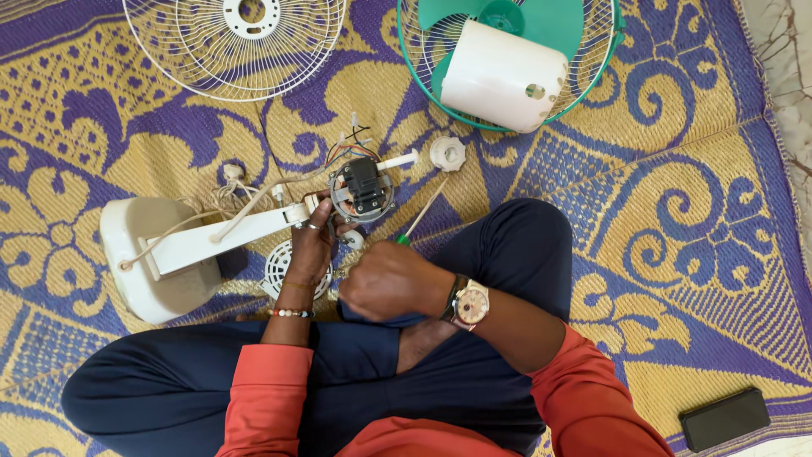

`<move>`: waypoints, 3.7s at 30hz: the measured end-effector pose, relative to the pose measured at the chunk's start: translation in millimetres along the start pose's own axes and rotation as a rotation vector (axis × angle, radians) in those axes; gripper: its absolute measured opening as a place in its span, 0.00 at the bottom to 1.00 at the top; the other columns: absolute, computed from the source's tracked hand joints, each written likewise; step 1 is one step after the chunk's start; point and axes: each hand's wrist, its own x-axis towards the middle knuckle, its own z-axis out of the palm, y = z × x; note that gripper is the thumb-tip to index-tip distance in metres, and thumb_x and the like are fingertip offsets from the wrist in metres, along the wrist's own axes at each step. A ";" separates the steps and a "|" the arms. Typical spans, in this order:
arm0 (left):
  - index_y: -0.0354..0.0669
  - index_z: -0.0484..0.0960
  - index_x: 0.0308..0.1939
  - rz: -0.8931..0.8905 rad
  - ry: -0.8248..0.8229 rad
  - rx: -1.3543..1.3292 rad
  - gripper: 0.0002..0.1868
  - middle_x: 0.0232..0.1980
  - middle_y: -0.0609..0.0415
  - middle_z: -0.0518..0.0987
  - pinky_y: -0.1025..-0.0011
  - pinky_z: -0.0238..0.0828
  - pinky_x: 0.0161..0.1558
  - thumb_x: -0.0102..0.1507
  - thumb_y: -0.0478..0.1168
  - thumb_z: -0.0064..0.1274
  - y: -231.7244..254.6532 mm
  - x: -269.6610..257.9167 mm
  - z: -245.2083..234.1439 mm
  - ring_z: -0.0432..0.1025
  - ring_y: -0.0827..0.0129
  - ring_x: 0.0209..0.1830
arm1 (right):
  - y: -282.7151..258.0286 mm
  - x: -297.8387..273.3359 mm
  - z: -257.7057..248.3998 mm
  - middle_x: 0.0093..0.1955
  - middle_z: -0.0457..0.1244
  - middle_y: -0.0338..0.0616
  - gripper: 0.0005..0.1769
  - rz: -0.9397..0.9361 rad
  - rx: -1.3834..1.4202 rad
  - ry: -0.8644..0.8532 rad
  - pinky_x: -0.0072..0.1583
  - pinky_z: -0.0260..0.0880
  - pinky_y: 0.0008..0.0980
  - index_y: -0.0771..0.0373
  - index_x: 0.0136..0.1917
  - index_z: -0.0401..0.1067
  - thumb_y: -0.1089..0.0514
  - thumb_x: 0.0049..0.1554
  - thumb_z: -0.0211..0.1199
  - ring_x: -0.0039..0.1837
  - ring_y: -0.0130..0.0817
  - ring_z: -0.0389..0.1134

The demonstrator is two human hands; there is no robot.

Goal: The person sits on a patterned mat and uses a green-handled screwdriver to adjust the internal components of a disassembled electric fan motor. The fan base, cage, and blades are visible nearby, but the person focuses on the motor assembly throughout the clip.

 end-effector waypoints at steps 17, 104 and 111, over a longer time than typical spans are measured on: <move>0.34 0.75 0.61 0.046 0.120 0.116 0.24 0.42 0.55 0.78 0.73 0.72 0.40 0.67 0.47 0.58 7.1 -9.2 13.0 0.71 0.73 0.37 | 3.7 0.2 -33.5 0.74 0.60 0.50 0.28 0.325 -0.545 0.387 0.39 0.69 0.32 0.67 0.68 0.72 0.62 0.53 0.63 0.39 0.32 0.68; 0.31 0.72 0.58 0.804 -0.016 1.852 0.42 0.44 0.44 0.78 0.60 0.75 0.32 0.46 0.52 0.68 74.4 -30.2 84.8 0.76 0.52 0.31 | 10.9 -10.3 -11.6 0.75 0.60 0.51 0.24 0.294 -0.465 0.482 0.38 0.70 0.32 0.62 0.66 0.75 0.57 0.56 0.70 0.39 0.34 0.70; 0.29 0.72 0.59 0.903 0.005 1.830 0.44 0.45 0.44 0.77 0.61 0.75 0.34 0.45 0.51 0.68 69.2 -35.6 80.0 0.78 0.54 0.35 | 7.9 -15.2 -8.7 0.76 0.59 0.50 0.27 0.293 -0.449 0.425 0.40 0.70 0.33 0.62 0.68 0.73 0.55 0.56 0.71 0.41 0.34 0.70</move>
